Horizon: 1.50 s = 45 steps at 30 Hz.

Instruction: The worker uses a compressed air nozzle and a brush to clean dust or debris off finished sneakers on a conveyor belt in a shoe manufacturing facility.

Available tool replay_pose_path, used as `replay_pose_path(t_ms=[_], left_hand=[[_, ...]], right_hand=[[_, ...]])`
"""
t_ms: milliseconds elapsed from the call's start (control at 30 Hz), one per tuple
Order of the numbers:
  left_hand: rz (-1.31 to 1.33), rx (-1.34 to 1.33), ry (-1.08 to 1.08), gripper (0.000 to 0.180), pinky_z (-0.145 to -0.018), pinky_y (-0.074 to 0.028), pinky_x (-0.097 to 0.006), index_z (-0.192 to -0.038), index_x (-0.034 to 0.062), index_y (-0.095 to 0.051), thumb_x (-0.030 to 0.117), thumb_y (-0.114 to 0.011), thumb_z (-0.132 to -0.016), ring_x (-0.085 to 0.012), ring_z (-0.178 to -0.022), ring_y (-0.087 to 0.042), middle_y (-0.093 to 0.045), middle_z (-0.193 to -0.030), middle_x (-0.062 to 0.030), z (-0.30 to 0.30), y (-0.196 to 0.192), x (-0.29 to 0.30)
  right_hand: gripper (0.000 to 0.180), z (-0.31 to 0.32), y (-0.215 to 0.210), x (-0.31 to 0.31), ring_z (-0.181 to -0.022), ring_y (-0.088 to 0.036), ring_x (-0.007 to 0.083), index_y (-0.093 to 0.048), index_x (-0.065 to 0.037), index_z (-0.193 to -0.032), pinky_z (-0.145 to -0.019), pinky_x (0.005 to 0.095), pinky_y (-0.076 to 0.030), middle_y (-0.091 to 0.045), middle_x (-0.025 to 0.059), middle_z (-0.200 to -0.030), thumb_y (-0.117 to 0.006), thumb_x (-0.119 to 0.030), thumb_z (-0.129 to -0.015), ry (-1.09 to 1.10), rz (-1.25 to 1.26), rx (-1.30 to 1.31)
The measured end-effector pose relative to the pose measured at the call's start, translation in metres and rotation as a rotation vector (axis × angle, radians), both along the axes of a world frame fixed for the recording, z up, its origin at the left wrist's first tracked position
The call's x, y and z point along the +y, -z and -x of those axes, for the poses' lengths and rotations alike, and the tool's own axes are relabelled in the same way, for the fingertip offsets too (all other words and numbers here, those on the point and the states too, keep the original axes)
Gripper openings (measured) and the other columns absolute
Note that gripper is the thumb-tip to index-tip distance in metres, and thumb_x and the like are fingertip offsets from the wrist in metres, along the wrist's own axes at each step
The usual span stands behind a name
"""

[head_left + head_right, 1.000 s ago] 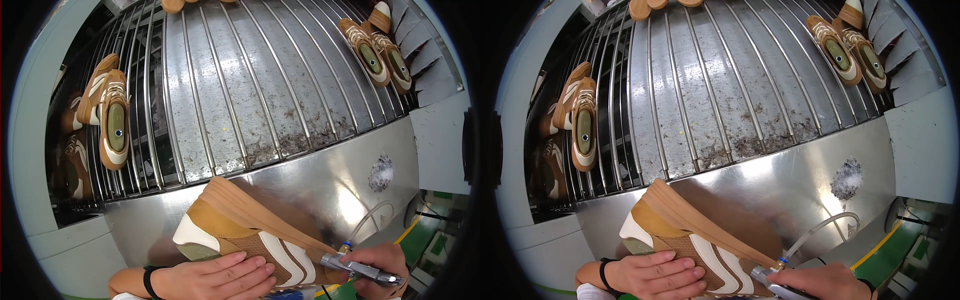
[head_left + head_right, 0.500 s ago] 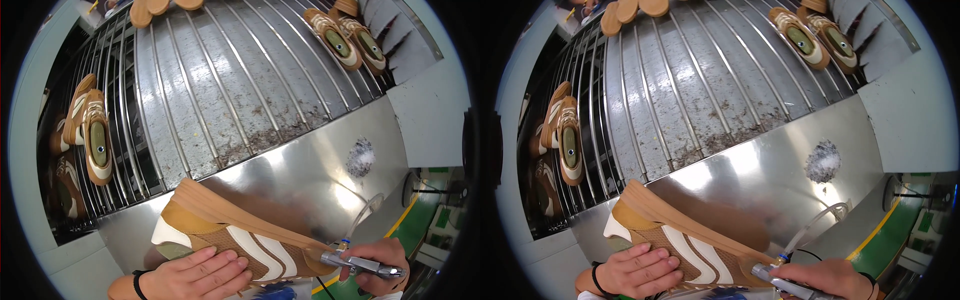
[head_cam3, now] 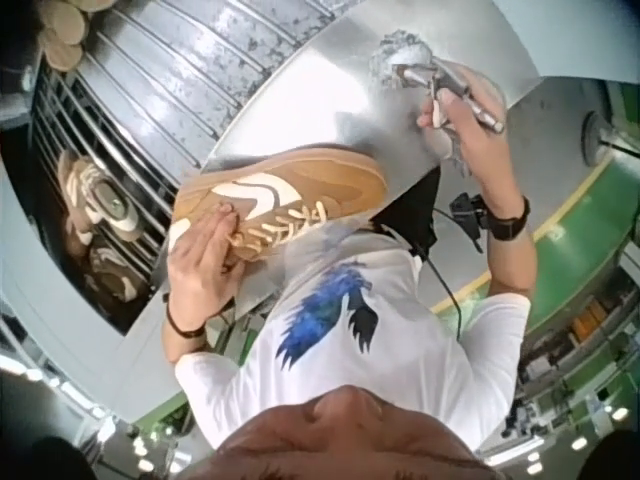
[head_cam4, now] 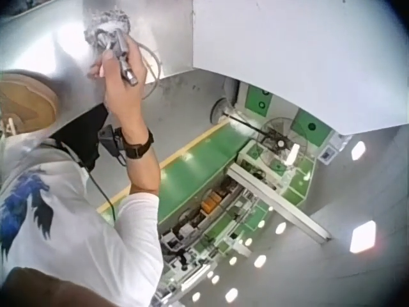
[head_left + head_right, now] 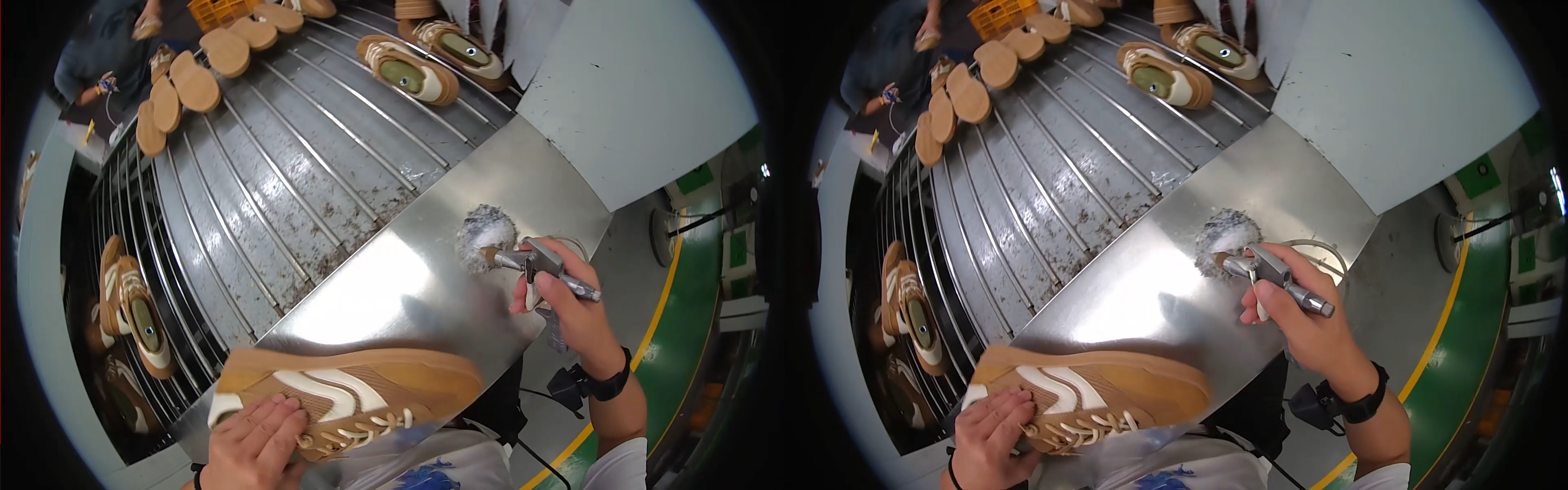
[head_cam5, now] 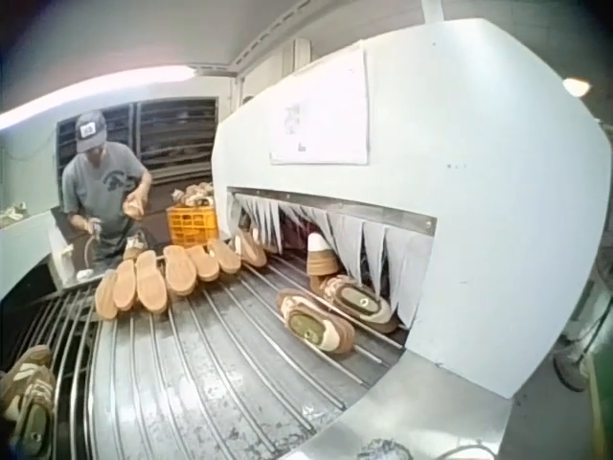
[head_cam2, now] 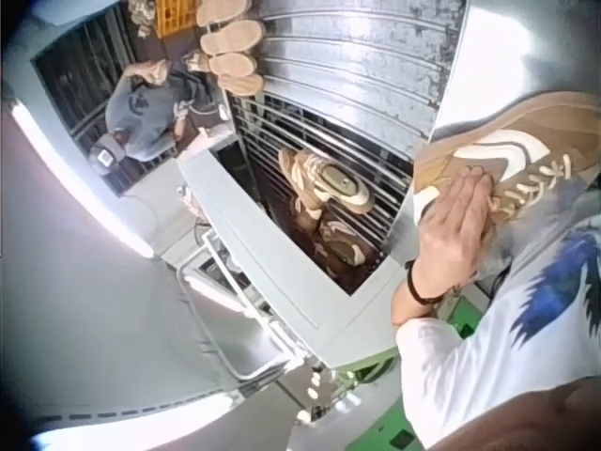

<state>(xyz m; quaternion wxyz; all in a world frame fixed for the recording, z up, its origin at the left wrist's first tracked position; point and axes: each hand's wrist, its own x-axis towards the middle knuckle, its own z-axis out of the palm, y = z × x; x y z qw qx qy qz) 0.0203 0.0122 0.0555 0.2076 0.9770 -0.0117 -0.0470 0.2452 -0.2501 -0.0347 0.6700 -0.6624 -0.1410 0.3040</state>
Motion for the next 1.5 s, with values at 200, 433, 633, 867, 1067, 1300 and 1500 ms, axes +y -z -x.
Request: replay_pose_path(t_ms=[200,433,633,867,1067,1300,1500], left_hand=[[0.052,0.238,-0.290,0.054,-0.065,-0.048,-0.039,-0.106,-0.0032,-0.058,0.017,-0.076,-0.059,-0.0380,-0.072,-0.059,-0.059,-0.080,-0.0229,0.006,0.004,-0.005],[0.167,0.282,-0.281,0.060,-0.078,-0.051,-0.039,-0.112,-0.0041,-0.054,0.015,-0.075,-0.059,-0.0383,-0.088,-0.062,-0.061,-0.105,-0.0230,0.013,0.014,0.007],[0.226,0.338,-0.287,0.067,-0.078,-0.051,-0.039,-0.117,-0.0054,-0.050,0.017,-0.077,-0.061,-0.0380,-0.092,-0.063,-0.061,-0.105,-0.0232,0.015,0.021,0.019],[0.303,0.278,-0.188,0.080,-0.081,-0.052,-0.043,-0.132,-0.0055,-0.037,0.023,-0.076,-0.068,-0.0407,-0.098,-0.061,-0.058,-0.110,-0.0257,0.009,0.028,0.035],[0.342,0.259,-0.163,0.080,-0.082,-0.052,-0.045,-0.132,-0.0069,-0.036,0.027,-0.075,-0.071,-0.0405,-0.099,-0.061,-0.059,-0.107,-0.0279,0.014,0.035,0.040],[0.347,0.242,-0.137,0.083,-0.082,-0.052,-0.045,-0.132,-0.0066,-0.037,0.028,-0.077,-0.069,-0.0403,-0.098,-0.061,-0.059,-0.108,-0.0276,0.013,0.036,0.038],[0.323,0.243,-0.161,0.085,-0.081,-0.052,-0.042,-0.133,-0.0074,-0.036,0.023,-0.078,-0.065,-0.0397,-0.098,-0.061,-0.056,-0.114,-0.0276,0.013,0.033,0.033]], right_hand=[[0.034,-0.007,0.002,-0.017,-0.069,-0.061,0.0130,-0.049,0.002,-0.121,-0.064,0.0248,-0.047,-0.062,0.0080,-0.079,-0.052,-0.011,-0.089,-0.011,0.080,0.147],[0.039,-0.052,-0.016,0.034,-0.069,-0.061,0.0114,-0.051,0.002,-0.123,-0.062,0.0227,-0.047,-0.062,0.0058,-0.078,-0.058,-0.015,-0.089,-0.394,-0.028,0.536],[0.038,-0.089,-0.007,0.113,-0.067,-0.059,0.0086,-0.052,0.001,-0.120,-0.060,0.0218,-0.047,-0.061,0.0028,-0.074,-0.058,-0.021,-0.090,-0.762,0.120,0.676],[0.040,-0.111,-0.006,0.174,-0.080,-0.062,0.0137,-0.050,0.005,-0.122,-0.071,0.0251,-0.049,-0.064,0.0098,-0.086,-0.060,-0.007,-0.085,-0.988,0.382,0.856],[0.040,-0.104,0.004,0.184,-0.080,-0.062,0.0118,-0.054,0.003,-0.121,-0.067,0.0228,-0.045,-0.066,0.0096,-0.091,-0.063,-0.009,-0.084,-1.088,0.353,0.736],[0.036,-0.097,-0.011,0.182,-0.069,-0.061,0.0084,-0.055,0.002,-0.118,-0.058,0.0208,-0.043,-0.066,0.0077,-0.080,-0.062,-0.012,-0.086,-1.083,0.374,0.614],[0.036,-0.085,-0.022,0.132,-0.067,-0.063,0.0108,-0.054,0.005,-0.118,-0.057,0.0216,-0.044,-0.066,0.0091,-0.078,-0.060,-0.010,-0.086,-0.940,0.407,0.482]])
